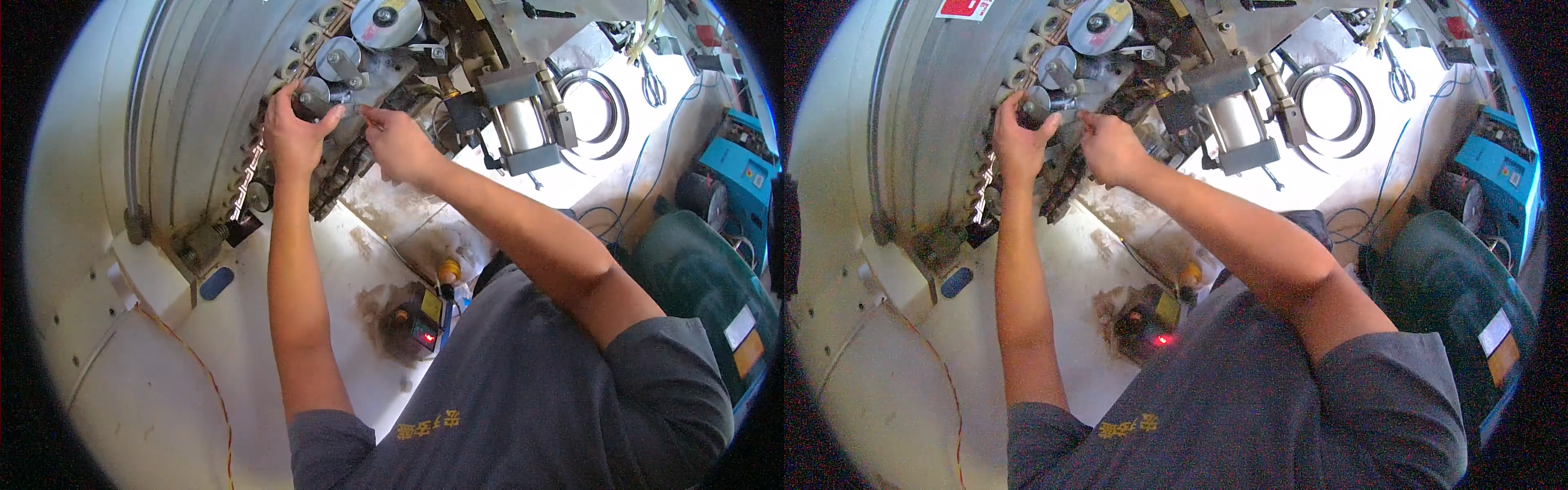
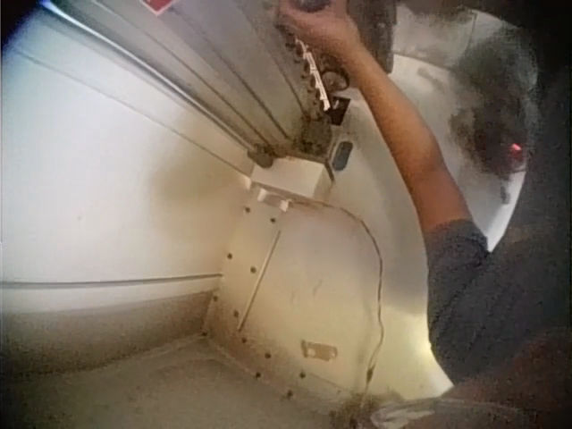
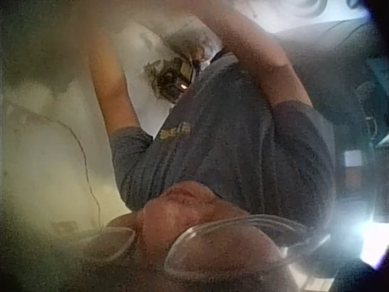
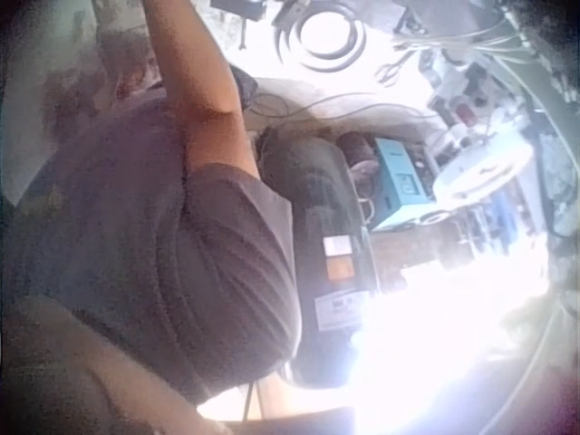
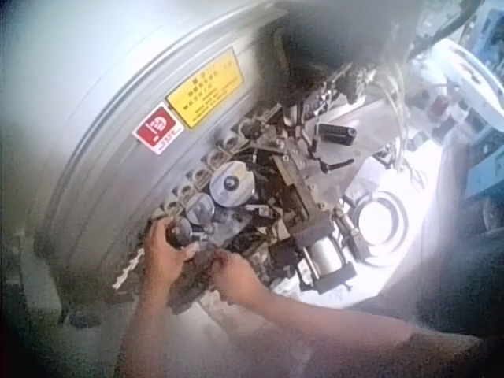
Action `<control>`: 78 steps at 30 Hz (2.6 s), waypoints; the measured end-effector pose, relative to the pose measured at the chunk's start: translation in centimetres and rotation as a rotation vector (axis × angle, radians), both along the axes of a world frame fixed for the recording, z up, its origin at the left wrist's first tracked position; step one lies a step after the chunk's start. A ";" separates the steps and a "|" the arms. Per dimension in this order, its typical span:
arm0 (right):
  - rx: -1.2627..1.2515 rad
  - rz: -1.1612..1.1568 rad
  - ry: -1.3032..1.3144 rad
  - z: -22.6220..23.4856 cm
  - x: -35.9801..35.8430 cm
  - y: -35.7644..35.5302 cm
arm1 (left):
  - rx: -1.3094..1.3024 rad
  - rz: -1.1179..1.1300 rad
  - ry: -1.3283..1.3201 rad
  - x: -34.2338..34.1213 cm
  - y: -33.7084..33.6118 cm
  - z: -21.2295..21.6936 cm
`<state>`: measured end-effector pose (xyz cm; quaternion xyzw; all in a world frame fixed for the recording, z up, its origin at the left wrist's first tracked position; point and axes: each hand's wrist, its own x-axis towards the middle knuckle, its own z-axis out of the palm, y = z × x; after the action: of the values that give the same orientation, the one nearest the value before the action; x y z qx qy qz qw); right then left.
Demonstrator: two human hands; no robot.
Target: The person adjusts the screws and components on a sequence of rollers inside an industrial machine using a screwdriver and a wrench.
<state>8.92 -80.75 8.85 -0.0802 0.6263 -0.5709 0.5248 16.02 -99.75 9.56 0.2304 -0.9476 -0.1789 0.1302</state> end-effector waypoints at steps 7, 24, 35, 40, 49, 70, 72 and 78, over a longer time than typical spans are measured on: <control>0.022 0.011 -0.109 1.3 -1.0 -0.4 | -0.024 0.001 0.010 0.2 -0.2 -0.3; 0.019 -0.042 0.498 -2.7 0.6 -2.0 | 0.001 -0.018 0.061 -0.2 -0.2 -0.5; -0.073 -0.007 0.537 -1.3 1.5 -0.9 | -0.021 -0.025 0.024 0.3 -0.4 -0.1; 0.041 0.468 0.796 -2.1 -2.5 0.6 | -0.043 -0.046 0.028 -0.3 -0.4 -0.5; 0.017 0.974 1.570 11.2 -12.0 -3.4 | 0.102 0.122 0.183 0.3 -1.0 -1.5; -0.224 1.049 1.584 10.4 -11.7 -9.5 | 0.069 0.185 0.137 0.4 -1.1 -1.7; -0.260 1.022 1.568 10.3 -11.8 -9.7 | 0.063 0.178 0.170 0.8 -1.2 -2.0; -0.146 1.185 1.522 10.7 -11.9 -11.2 | 0.111 0.180 0.136 0.7 -1.4 -1.9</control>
<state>-2.95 -91.92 19.56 -0.7639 0.6195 -0.0463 0.1750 16.72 -101.13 7.63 0.3085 -0.9008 -0.2339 0.1965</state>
